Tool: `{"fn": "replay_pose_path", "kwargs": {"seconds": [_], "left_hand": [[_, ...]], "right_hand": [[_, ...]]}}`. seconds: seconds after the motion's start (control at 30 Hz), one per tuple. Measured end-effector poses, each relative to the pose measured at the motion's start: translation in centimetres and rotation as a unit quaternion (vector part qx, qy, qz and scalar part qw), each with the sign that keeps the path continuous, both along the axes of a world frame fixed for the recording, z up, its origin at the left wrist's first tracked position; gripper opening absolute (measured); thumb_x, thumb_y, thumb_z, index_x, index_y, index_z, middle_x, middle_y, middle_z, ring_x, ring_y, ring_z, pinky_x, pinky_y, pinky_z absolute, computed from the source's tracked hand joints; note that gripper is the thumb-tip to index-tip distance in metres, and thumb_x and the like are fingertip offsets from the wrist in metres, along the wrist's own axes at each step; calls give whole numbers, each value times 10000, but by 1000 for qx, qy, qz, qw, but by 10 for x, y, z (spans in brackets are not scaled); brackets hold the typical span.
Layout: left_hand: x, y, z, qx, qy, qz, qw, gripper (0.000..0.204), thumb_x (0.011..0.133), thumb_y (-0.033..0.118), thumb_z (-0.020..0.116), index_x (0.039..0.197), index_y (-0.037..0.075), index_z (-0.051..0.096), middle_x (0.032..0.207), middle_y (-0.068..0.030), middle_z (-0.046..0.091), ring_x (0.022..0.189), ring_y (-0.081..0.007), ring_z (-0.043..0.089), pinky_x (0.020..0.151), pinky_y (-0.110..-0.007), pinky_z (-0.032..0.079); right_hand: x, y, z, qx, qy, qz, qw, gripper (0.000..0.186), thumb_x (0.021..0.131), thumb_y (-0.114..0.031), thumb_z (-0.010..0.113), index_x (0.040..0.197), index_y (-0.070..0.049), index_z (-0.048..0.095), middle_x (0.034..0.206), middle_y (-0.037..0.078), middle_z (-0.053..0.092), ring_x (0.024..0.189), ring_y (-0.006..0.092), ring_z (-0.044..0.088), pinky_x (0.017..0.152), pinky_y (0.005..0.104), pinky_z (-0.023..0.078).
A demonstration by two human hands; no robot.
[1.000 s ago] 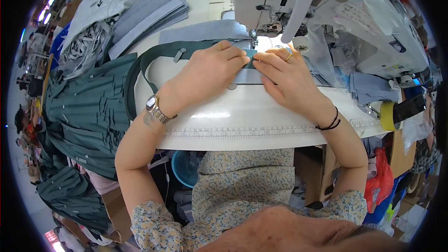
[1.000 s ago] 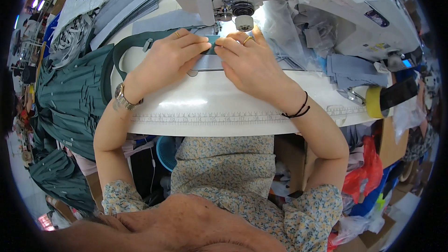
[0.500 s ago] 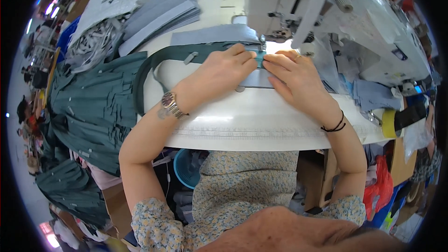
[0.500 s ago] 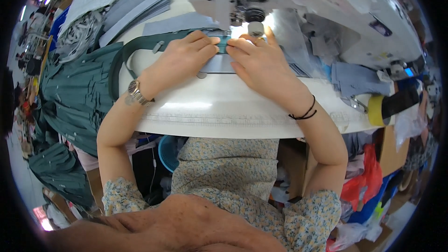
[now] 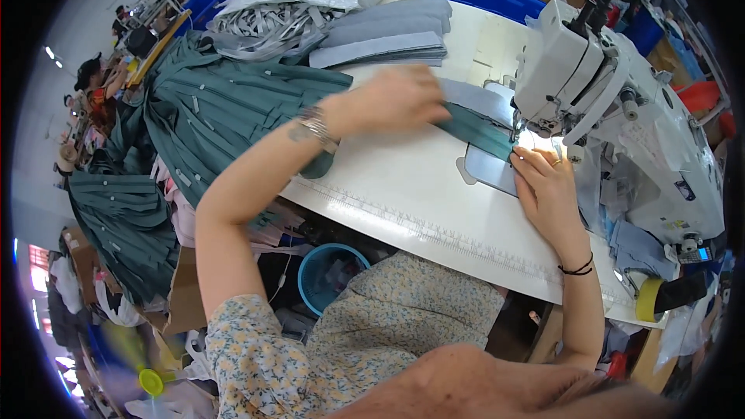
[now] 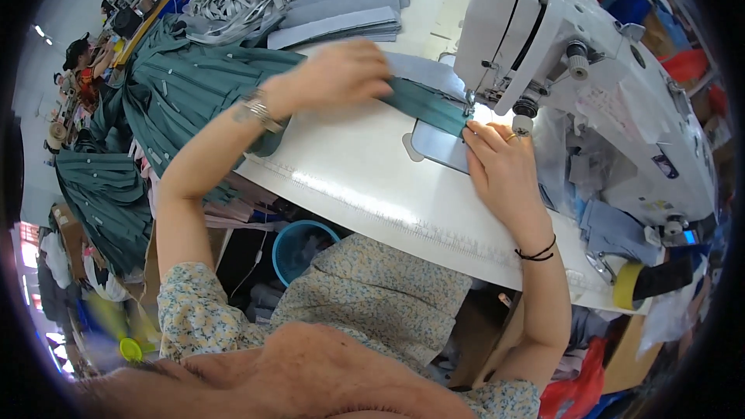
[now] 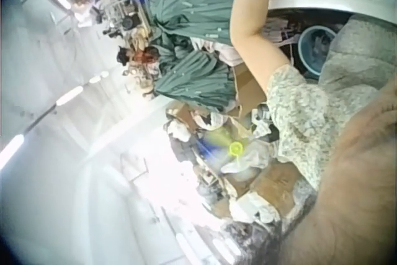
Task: Sewing a green leather or fabric strap using an industrial sewing machine.
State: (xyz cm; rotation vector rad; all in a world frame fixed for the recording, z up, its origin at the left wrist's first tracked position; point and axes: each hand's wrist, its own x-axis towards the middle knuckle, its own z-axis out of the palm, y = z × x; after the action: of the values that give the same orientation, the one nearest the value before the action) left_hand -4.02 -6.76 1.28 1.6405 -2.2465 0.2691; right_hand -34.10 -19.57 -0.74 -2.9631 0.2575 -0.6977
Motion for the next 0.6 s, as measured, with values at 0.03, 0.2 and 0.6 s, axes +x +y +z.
{"fn": "replay_pose_path", "kwargs": {"seconds": [0.03, 0.2, 0.6], "left_hand": [[27, 8, 7, 4, 13, 57, 998, 190, 895, 235, 669, 966, 62, 703, 1033, -108, 699, 1025, -312, 640, 852, -398, 541], [169, 60, 36, -66, 4, 436, 898, 235, 881, 257, 584, 898, 75, 732, 870, -179, 701, 836, -384, 674, 734, -476, 537], [236, 53, -5, -11, -130, 553, 823, 193, 845, 187, 573, 897, 67, 715, 951, -194, 710, 939, -389, 678, 813, -497, 540]], "right_hand": [[0, -1, 0, 0, -4, 0, 1000, 263, 872, -93, 642, 1116, -16, 700, 1199, 72, 669, 1111, 248, 603, 851, 404, 438], [0, -2, -2, 21, 0, 4, 1000, 262, 870, -89, 641, 1115, -13, 695, 1198, 72, 669, 1109, 252, 604, 848, 425, 433], [3, 3, 2, 27, -18, 9, 999, 261, 858, -72, 642, 1107, -18, 696, 1160, 68, 674, 984, 255, 658, 728, 395, 484]]}}
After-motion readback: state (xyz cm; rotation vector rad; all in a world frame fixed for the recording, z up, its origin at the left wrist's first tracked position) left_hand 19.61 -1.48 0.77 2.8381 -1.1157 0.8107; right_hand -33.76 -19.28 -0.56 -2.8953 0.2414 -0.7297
